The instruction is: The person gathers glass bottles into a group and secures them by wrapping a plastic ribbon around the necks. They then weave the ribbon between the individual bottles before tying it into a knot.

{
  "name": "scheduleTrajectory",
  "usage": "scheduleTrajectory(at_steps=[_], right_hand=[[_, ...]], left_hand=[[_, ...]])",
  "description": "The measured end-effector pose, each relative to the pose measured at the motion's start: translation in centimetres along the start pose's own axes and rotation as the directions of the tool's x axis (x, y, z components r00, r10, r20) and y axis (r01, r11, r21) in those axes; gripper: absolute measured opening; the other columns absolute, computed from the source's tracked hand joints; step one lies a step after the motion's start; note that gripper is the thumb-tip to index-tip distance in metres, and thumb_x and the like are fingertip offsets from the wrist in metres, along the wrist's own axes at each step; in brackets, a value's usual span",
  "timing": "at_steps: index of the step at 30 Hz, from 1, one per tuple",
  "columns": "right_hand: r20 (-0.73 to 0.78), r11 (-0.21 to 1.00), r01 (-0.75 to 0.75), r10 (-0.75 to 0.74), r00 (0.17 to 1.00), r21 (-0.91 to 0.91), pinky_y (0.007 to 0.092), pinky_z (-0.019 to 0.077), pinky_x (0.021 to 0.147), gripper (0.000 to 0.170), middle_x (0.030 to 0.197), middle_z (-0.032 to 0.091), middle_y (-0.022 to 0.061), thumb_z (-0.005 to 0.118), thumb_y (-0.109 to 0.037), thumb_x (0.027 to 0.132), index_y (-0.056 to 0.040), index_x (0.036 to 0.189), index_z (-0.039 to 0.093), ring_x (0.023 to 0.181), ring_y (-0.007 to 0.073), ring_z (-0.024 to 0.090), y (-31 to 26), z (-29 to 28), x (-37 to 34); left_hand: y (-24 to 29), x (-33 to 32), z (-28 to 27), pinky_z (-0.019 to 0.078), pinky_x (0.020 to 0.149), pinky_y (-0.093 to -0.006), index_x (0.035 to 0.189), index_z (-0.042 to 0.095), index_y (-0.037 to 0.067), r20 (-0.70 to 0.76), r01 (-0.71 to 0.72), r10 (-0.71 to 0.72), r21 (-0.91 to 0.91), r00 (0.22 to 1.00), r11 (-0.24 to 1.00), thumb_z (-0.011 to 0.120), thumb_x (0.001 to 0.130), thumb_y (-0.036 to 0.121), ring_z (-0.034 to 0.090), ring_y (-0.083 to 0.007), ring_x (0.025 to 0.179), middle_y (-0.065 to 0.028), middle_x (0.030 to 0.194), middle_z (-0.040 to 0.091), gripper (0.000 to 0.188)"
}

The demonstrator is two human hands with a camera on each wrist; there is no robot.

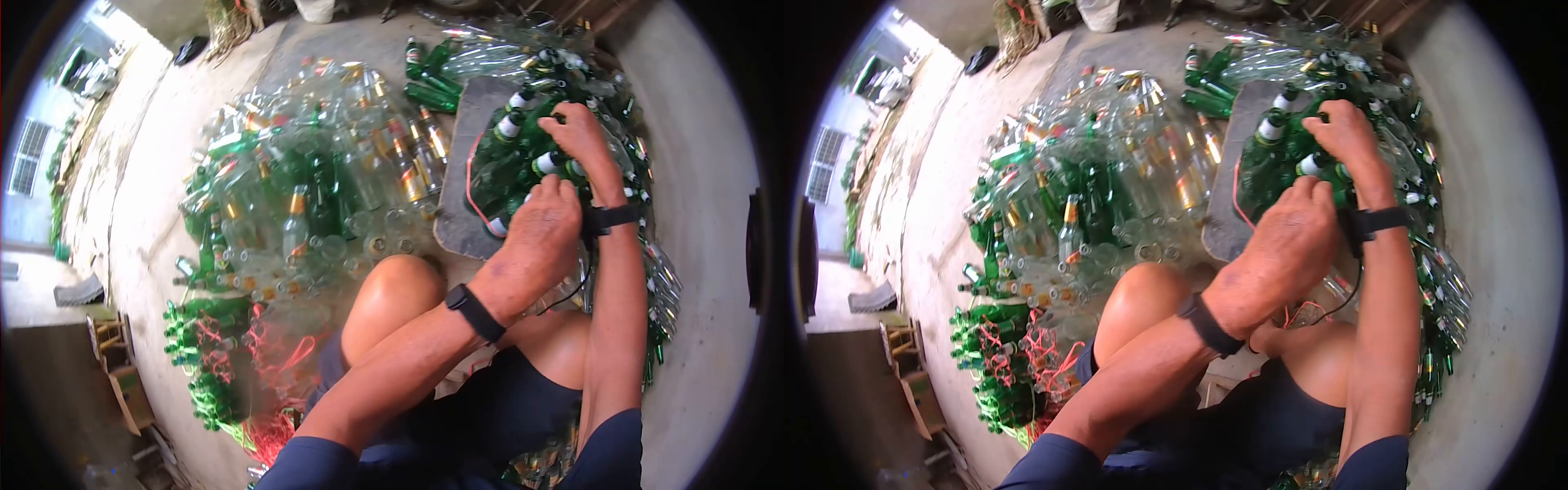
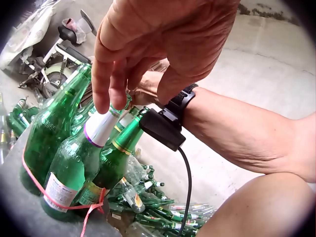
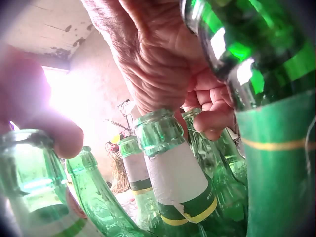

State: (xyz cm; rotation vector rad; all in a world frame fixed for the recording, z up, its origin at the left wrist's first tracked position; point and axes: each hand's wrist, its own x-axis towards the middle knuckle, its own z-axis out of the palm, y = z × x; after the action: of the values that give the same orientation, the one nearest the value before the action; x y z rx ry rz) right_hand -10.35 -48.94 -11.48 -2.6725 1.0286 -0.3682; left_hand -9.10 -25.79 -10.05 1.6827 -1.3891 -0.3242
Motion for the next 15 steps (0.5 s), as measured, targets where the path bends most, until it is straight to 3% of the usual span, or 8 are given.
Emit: scheduleTrajectory(at_steps=[6,10,15], right_hand=[[-0.003,0.997,-0.074,0.074,0.997,-0.014,0.0519,0.0550,0.089,0.036,0.104,0.074,0.0226,0.073,-0.040,0.083,-0.0074,0.097,0.075,0.102,0.0433,0.069,-0.8,-0.2,-0.6],[-0.017,0.997,-0.073,0.074,0.997,0.001,0.0524,0.0545,0.087,0.038,0.104,0.072,0.0256,0.076,-0.037,0.084,-0.0008,0.097,0.072,0.101,0.0455,0.068,-1.9,-0.9,-1.5],[0.000,0.994,-0.108,0.108,0.994,-0.030,0.0542,0.0527,0.091,0.041,0.110,0.071,0.0252,0.072,-0.040,0.088,-0.0004,0.099,0.069,0.108,0.0473,0.065,-2.4,-1.6,-2.0]], left_hand=[[-0.9,-0.1,-1.4,0.0525,0.091,-0.0506,0.122,0.052,-0.012,-0.015,-0.056,0.056,0.000,0.998,0.998,0.065,0.086,0.000,0.062,-0.0496,0.105,-0.0326,0.114,0.059,0.040],[-1.1,0.0,-2.4,0.0527,0.090,-0.0503,0.125,0.053,-0.009,0.035,-0.042,0.041,0.038,0.999,0.998,0.065,0.087,0.000,0.062,-0.0492,0.107,-0.0309,0.117,0.060,0.041],[-1.7,0.0,-2.3,0.0524,0.089,-0.0507,0.127,0.055,-0.005,0.019,-0.046,0.045,0.055,0.999,0.997,0.066,0.088,0.001,0.062,-0.0490,0.106,-0.0290,0.117,0.061,0.041]])
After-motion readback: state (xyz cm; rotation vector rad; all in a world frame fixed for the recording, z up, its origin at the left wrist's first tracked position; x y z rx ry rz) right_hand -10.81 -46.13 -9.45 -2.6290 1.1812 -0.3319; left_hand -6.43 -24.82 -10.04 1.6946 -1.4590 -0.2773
